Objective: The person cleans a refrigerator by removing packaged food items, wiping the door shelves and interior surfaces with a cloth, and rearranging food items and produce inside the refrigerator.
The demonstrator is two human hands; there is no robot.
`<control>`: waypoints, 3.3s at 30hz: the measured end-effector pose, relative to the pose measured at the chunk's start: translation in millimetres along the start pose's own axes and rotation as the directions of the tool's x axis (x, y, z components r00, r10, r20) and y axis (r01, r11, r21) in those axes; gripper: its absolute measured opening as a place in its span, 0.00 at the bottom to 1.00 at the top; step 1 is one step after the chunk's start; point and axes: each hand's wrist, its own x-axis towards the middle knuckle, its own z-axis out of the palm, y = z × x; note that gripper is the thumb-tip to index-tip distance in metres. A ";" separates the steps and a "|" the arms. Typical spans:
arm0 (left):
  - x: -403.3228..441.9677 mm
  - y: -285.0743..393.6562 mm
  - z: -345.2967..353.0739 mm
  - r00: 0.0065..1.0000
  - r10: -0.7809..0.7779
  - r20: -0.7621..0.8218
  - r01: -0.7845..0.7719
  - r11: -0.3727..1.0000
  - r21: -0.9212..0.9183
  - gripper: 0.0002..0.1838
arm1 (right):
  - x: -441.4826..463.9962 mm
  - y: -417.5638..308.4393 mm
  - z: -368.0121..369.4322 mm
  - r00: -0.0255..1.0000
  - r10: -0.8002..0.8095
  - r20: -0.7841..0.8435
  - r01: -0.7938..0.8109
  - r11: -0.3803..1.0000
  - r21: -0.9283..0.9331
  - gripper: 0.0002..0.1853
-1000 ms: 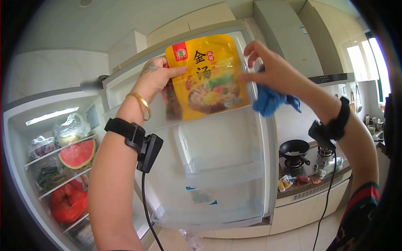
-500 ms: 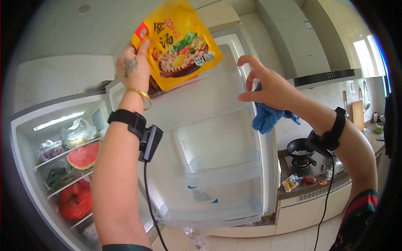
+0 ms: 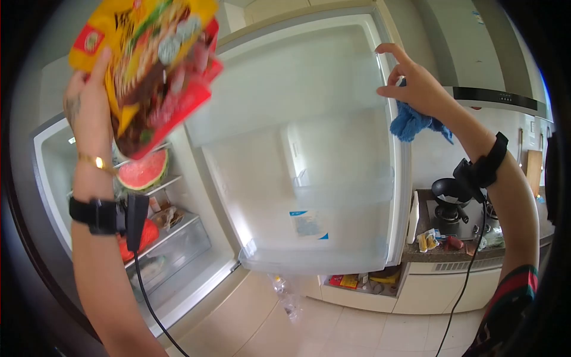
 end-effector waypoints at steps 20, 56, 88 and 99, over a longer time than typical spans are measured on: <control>-203.3 -150.6 -242.2 0.890 -0.451 0.064 0.337 0.747 0.573 0.14 | -205.4 -133.2 178.5 0.591 -0.405 0.698 -0.476 0.524 0.706 0.25; -286.8 -232.4 -303.3 0.334 -0.656 0.677 -0.529 0.464 0.710 0.30 | -223.3 -393.9 483.7 0.493 -0.543 0.679 -0.442 0.516 0.734 0.34; -267.6 -44.1 34.8 0.620 0.230 0.750 -0.234 0.967 -0.103 0.39 | -46.1 -83.6 0.4 0.660 0.094 -0.745 0.430 0.766 0.478 0.24; -308.5 -38.9 90.4 0.657 0.417 0.628 -0.429 0.892 -0.143 0.37 | 57.9 -57.4 -0.2 0.960 -0.189 -0.205 0.123 0.946 -0.299 0.15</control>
